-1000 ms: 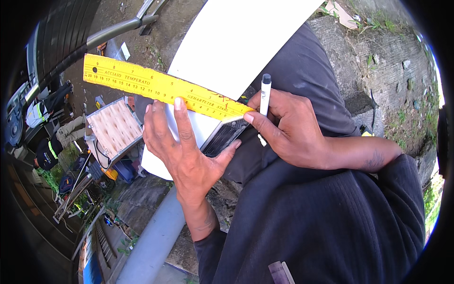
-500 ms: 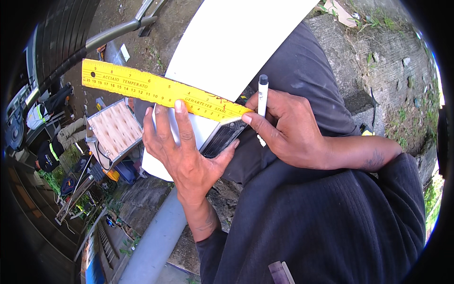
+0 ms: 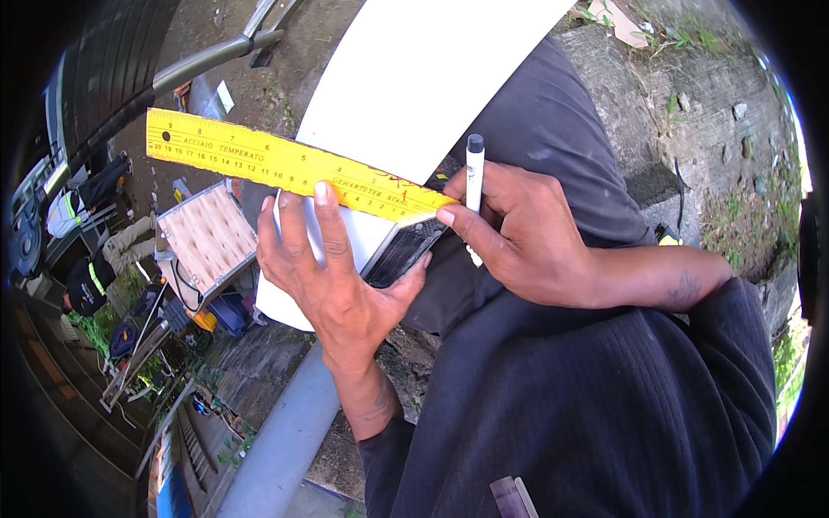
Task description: The person picks up a white rectangular panel and a yellow set square, then sits on concrete steps. Using a tape measure and marker, they measure and mark the panel lengthwise, then use the set square to draw perpendicular lines across the panel.
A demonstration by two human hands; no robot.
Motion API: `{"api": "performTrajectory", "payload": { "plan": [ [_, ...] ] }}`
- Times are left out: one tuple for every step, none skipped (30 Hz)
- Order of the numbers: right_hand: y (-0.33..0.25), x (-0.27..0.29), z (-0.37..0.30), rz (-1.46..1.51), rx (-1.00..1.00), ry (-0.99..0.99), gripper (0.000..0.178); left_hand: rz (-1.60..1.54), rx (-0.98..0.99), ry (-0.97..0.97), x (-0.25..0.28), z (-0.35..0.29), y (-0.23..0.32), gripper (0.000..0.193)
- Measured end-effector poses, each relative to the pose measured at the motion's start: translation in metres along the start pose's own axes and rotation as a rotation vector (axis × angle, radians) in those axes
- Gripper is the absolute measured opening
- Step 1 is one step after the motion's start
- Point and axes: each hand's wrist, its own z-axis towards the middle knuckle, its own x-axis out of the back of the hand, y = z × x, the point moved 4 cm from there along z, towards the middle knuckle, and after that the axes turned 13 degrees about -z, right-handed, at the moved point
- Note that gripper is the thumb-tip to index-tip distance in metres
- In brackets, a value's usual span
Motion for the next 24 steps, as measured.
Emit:
{"api": "performTrajectory", "payload": {
  "plan": [
    [0.0000,-0.0001,-0.0002,-0.007,0.005,0.002,0.013,0.000,-0.002,0.001,0.0000,0.0001,0.0002,0.123],
    [0.0003,-0.0001,-0.0004,-0.016,0.008,0.004,0.013,0.005,-0.001,-0.001,-0.0001,0.0001,0.0003,0.122],
    [0.0010,-0.0003,-0.0006,-0.033,0.002,0.002,0.013,0.009,-0.001,-0.004,0.0000,0.0002,0.0003,0.121],
    [0.0012,-0.0004,-0.0009,-0.022,0.005,0.008,0.013,0.014,0.000,-0.006,-0.0002,-0.0001,0.0005,0.120],
    [0.0017,-0.0006,-0.0010,-0.021,0.002,0.011,0.013,0.016,0.000,-0.007,-0.0004,-0.0004,0.0008,0.119],
    [0.0020,-0.0004,-0.0010,-0.018,0.001,0.014,0.013,0.019,-0.001,-0.008,-0.0006,-0.0004,0.0008,0.119],
    [0.0022,-0.0004,-0.0009,-0.017,0.000,0.011,0.013,0.024,-0.003,-0.007,-0.0007,-0.0005,0.0007,0.119],
    [0.0021,0.0002,-0.0009,-0.016,0.001,0.008,0.013,0.013,-0.008,-0.002,-0.0009,-0.0003,0.0007,0.118],
    [0.0018,0.0006,-0.0004,-0.015,0.002,0.004,0.013,0.002,-0.011,0.005,-0.0012,-0.0003,0.0004,0.117],
    [0.0018,0.0013,0.0000,-0.018,-0.009,-0.005,0.014,-0.009,-0.013,0.013,-0.0012,-0.0002,0.0001,0.115],
    [0.0016,0.0020,0.0004,-0.023,-0.018,-0.015,0.014,-0.012,-0.009,0.006,-0.0015,-0.0002,-0.0005,0.113],
    [0.0011,0.0026,0.0010,-0.036,-0.024,-0.027,0.014,-0.015,-0.004,0.002,-0.0012,-0.0003,-0.0010,0.110],
    [0.0000,0.0035,0.0015,-0.034,-0.021,-0.027,0.014,-0.016,0.003,0.000,-0.0004,-0.0007,-0.0014,0.108],
    [-0.0011,0.0040,0.0022,-0.040,-0.018,-0.028,0.014,-0.024,0.004,0.000,-0.0001,-0.0006,-0.0016,0.095],
    [-0.0021,0.0045,0.0029,-0.047,-0.015,-0.028,0.014,-0.019,0.008,-0.007,0.0006,-0.0006,-0.0019,0.093],
    [-0.0034,0.0049,0.0033,-0.065,-0.001,-0.014,0.014,-0.014,0.003,-0.013,0.0011,-0.0006,-0.0015,0.091],
    [-0.0035,0.0045,0.0036,-0.052,-0.013,-0.027,0.014,-0.013,-0.003,-0.021,0.0014,-0.0007,-0.0010,0.088],
    [-0.0033,0.0037,0.0037,-0.038,-0.027,-0.039,0.014,-0.021,0.023,-0.032,0.0015,-0.0010,-0.0012,0.086],
    [-0.0027,0.0029,0.0035,-0.025,-0.044,-0.051,0.014,-0.016,0.021,-0.026,0.0020,-0.0010,-0.0007,0.086],
    [-0.0032,0.0028,0.0035,-0.037,-0.029,-0.039,0.014,-0.012,0.017,-0.022,0.0019,-0.0010,-0.0003,0.086],
    [-0.0034,0.0027,0.0035,-0.050,-0.015,-0.027,0.014,-0.010,0.016,-0.021,0.0014,-0.0011,0.0000,0.086],
    [-0.0029,0.0021,0.0034,-0.075,-0.023,-0.027,0.014,-0.007,0.005,-0.012,0.0014,-0.0011,0.0001,0.085],
    [-0.0030,0.0020,0.0030,-0.053,-0.016,-0.018,0.014,-0.006,-0.001,-0.008,0.0010,-0.0012,-0.0003,0.085],
    [-0.0023,0.0015,0.0028,-0.042,-0.030,-0.022,0.015,-0.003,-0.004,-0.006,0.0009,-0.0016,-0.0007,0.085]
  ]
}}
